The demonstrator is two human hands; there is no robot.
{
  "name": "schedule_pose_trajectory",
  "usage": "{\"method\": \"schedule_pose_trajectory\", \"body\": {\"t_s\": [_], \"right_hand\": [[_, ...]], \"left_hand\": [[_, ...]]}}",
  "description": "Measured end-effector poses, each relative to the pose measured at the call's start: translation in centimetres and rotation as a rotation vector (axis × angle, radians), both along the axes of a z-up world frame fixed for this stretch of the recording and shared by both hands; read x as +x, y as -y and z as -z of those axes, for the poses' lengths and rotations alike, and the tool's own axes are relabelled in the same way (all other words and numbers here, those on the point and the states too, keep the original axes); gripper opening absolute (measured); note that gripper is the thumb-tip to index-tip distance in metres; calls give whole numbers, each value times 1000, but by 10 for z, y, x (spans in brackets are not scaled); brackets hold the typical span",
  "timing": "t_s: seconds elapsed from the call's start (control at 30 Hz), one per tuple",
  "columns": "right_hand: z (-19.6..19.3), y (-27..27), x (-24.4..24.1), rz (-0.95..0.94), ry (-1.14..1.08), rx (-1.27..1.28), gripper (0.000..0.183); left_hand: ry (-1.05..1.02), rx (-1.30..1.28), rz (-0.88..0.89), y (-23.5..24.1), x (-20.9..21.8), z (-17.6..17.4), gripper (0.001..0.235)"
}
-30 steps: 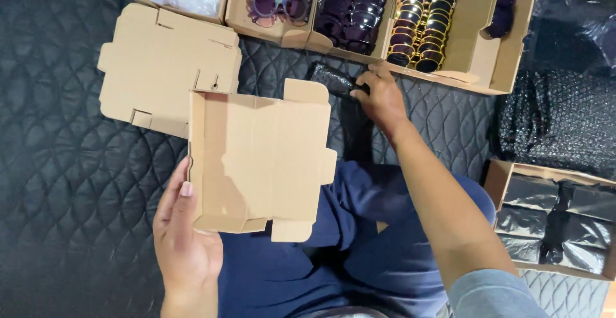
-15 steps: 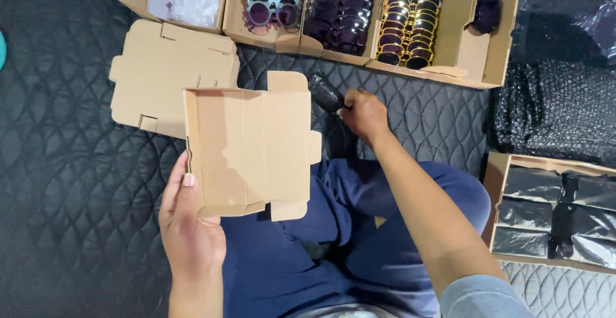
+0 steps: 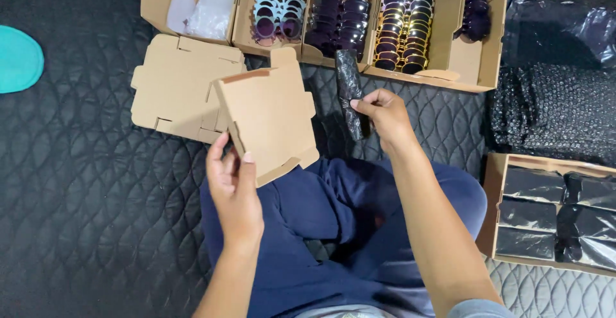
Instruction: A person cleans a pair of sunglasses and carefully packages them using a plastic sleeve, bubble wrap, and a small cardboard box.
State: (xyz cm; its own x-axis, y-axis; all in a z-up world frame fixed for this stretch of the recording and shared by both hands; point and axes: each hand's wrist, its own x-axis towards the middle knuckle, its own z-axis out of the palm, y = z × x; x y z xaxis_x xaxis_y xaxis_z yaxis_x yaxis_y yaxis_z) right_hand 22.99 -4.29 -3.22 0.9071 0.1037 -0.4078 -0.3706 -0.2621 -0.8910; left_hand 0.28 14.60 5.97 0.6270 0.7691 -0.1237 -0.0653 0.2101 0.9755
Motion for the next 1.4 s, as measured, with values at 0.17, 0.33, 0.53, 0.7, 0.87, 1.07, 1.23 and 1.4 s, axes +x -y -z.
{"method": "schedule_pose_trajectory", "body": {"t_s": [0.17,0.33,0.53,0.7,0.87,1.07,1.23,1.4], "right_hand": [[-52,-6,-34,-60,171,-113,23],[-75,-19,-65,-201,204,-267,27],[-94,-38,-84,-244,111,-438,24],[-93,-40,-94,-264,238,-376,20],[-84,-40,-107,-435,545,-373,19],[-71,-33,-118,-564,755,-339,20],[-88,-26,-133,-616,946,-247,35],[-82,2,-149,-368,975,-373,27]], "left_hand": [[20,32,92,22,22,-36,62],[-16,-65,187,42,27,12,66],[51,-213,278,50,32,38,77],[102,-465,388,52,33,60,71],[117,-581,411,53,34,77,63],[125,-651,318,51,36,61,50],[146,-667,238,50,41,43,61],[174,-756,141,53,41,44,47]]}}
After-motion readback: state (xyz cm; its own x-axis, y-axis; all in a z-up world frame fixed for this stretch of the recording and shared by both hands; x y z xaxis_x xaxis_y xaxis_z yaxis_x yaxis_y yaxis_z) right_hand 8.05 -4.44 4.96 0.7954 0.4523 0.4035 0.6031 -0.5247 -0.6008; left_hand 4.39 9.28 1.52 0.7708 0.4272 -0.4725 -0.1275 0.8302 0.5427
